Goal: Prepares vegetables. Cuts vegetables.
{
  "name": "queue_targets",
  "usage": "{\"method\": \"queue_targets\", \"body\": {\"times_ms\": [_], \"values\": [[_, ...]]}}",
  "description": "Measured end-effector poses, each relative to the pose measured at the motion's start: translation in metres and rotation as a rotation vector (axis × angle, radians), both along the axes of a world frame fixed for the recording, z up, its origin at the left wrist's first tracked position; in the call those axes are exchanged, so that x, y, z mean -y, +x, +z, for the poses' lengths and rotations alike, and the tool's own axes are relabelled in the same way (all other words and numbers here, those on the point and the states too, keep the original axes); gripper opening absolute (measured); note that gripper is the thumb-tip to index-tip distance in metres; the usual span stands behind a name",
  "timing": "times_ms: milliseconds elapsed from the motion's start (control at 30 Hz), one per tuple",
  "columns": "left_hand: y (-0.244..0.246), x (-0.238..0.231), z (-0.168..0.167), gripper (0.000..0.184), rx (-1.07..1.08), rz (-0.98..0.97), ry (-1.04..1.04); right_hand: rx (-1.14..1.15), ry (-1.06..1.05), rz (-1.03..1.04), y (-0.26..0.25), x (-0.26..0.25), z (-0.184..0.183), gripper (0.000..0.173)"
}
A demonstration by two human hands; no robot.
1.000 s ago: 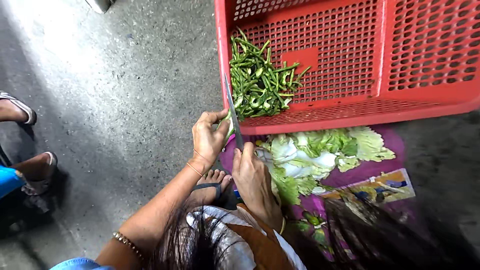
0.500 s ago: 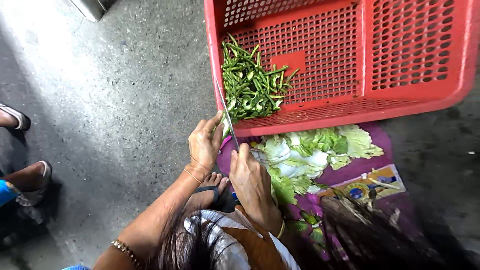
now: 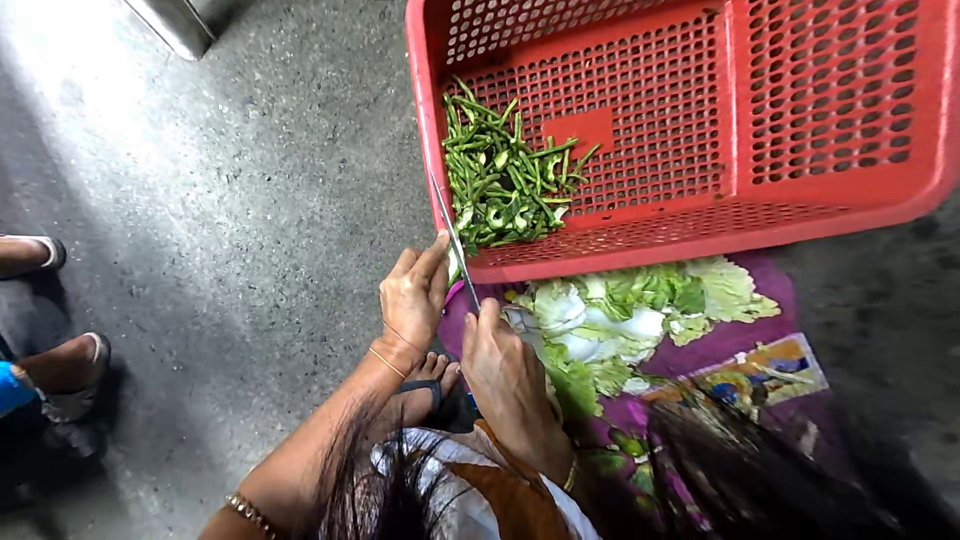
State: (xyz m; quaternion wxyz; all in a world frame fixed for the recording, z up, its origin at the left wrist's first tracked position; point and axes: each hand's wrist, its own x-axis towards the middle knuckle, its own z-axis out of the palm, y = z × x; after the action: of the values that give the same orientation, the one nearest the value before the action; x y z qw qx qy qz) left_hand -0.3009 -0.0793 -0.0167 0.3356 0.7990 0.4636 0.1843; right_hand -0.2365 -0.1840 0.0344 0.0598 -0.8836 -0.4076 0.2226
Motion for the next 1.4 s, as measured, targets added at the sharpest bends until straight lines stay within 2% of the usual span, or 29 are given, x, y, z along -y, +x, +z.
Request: {"method": "queue_targets", "body": {"times_ms": [300, 600, 767, 1033, 1233, 1400], "values": [[-0.003, -0.004, 0.002, 0.032, -0.025, 0.013, -0.067, -0.053, 0.054, 0.001, 0.0, -0.005, -0.025, 0.034], [-0.008, -0.005, 0.0, 0.033, -0.022, 0.052, -0.061, -0.119, -0.117, 0.003, -0.003, -0.022, -0.01, 0.031], [0.001, -0.003, 0.006, 0.032, 0.002, -0.005, -0.117, -0.131, -0.093, -0.027, 0.004, -0.01, -0.009, 0.032], [0.004, -0.001, 0.008, 0.033, -0.025, -0.008, -0.095, -0.081, -0.064, -0.025, 0.006, -0.008, -0.017, 0.03], [0.004, 0.003, 0.003, 0.032, 0.001, -0.019, -0.048, -0.194, -0.123, -0.056, 0.015, -0.024, -0.012, 0.032], [-0.008, -0.005, 0.007, 0.041, 0.023, -0.046, -0.224, -0.262, -0.097, -0.027, 0.031, -0.018, -0.013, 0.033]]}}
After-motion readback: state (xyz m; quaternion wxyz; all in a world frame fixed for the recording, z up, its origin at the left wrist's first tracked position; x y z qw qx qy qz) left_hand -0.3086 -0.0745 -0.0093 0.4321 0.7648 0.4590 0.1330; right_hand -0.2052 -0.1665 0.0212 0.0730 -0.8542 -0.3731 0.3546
